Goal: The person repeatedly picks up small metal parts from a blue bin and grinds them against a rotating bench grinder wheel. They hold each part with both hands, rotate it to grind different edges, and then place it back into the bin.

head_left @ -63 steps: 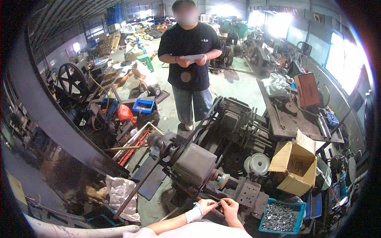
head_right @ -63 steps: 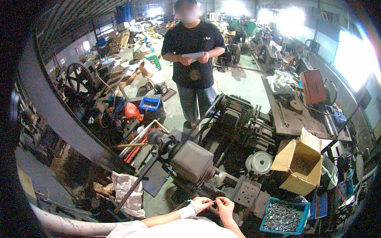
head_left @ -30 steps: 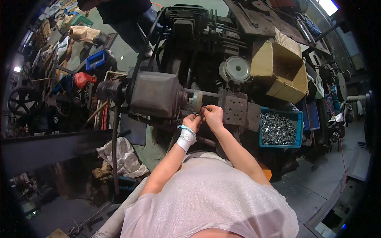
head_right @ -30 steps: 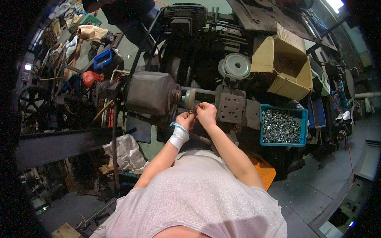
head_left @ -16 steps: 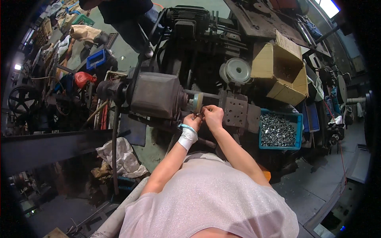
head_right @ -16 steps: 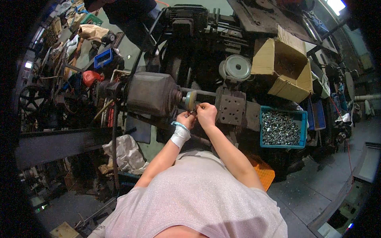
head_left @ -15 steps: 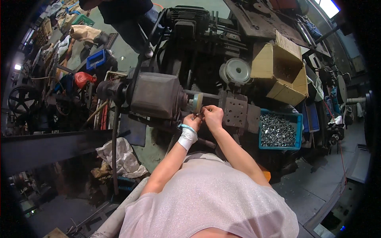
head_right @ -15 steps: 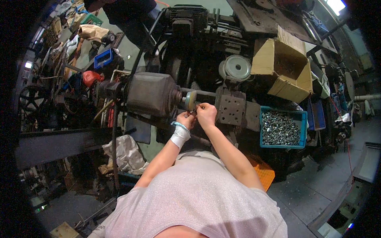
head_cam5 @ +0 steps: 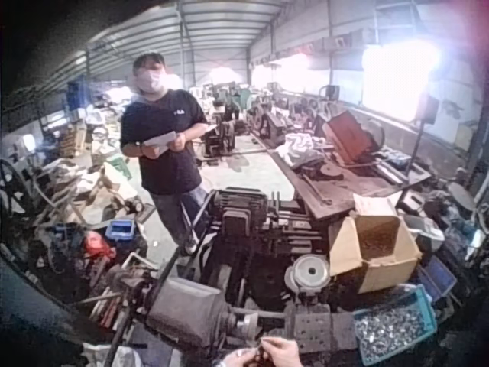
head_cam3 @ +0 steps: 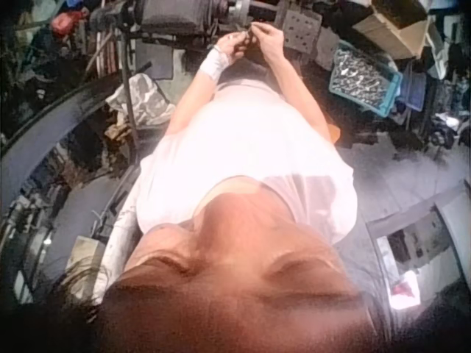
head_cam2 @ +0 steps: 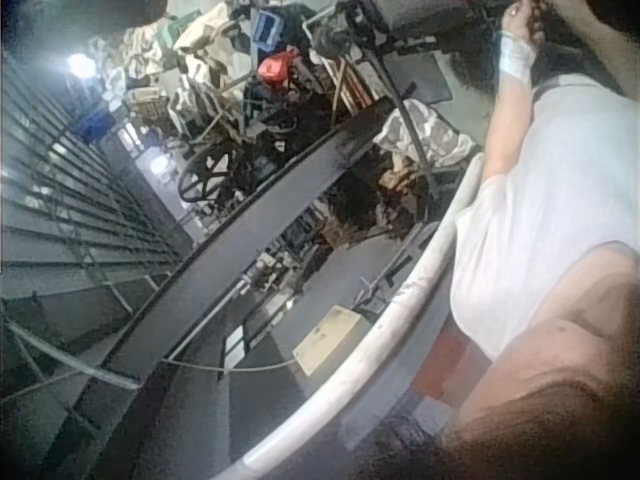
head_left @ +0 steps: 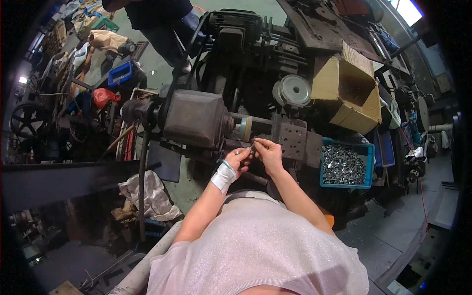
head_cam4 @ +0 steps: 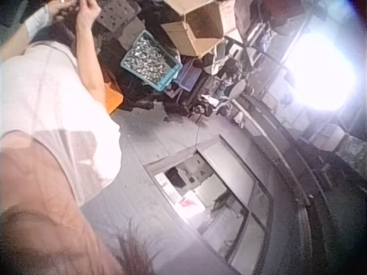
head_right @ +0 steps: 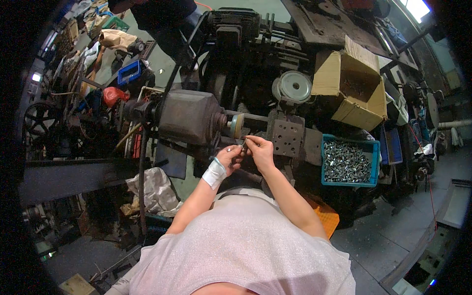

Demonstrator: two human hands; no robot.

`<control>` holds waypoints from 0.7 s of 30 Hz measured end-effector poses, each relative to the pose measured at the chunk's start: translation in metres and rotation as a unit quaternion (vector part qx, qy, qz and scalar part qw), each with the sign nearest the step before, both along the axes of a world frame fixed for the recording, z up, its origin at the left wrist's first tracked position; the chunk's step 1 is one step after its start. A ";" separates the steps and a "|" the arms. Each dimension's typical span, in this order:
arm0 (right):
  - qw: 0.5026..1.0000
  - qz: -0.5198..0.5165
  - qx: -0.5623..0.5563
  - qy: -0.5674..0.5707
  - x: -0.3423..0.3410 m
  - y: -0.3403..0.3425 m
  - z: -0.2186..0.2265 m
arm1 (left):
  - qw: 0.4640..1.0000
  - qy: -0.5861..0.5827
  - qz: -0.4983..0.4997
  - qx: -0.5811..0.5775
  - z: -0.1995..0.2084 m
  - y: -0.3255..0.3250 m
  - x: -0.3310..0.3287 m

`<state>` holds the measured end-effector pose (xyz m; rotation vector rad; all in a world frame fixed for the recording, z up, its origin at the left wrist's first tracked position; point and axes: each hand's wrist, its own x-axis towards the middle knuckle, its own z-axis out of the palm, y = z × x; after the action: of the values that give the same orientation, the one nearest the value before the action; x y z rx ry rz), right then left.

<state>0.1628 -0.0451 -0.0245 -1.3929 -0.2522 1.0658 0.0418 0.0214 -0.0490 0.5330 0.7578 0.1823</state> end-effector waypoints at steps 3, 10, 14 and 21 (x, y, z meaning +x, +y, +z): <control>0.999 -0.017 -0.028 -0.024 -0.003 0.001 -0.006 | 0.994 0.057 0.009 0.095 -0.001 -0.002 0.003; 0.989 -0.038 -0.069 -0.123 -0.001 0.016 -0.044 | 0.954 0.156 0.058 0.249 0.002 -0.004 0.020; 0.975 -0.043 -0.111 -0.186 0.003 0.024 -0.051 | 0.960 0.169 0.073 0.211 -0.007 0.000 0.024; 0.969 -0.048 -0.116 -0.211 0.002 0.028 -0.042 | 0.969 0.130 0.115 0.177 0.006 -0.003 0.028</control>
<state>0.1645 -0.0170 -0.0663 -1.8233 -0.3734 0.7253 0.0703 0.0189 -0.0430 0.8183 1.0522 0.4771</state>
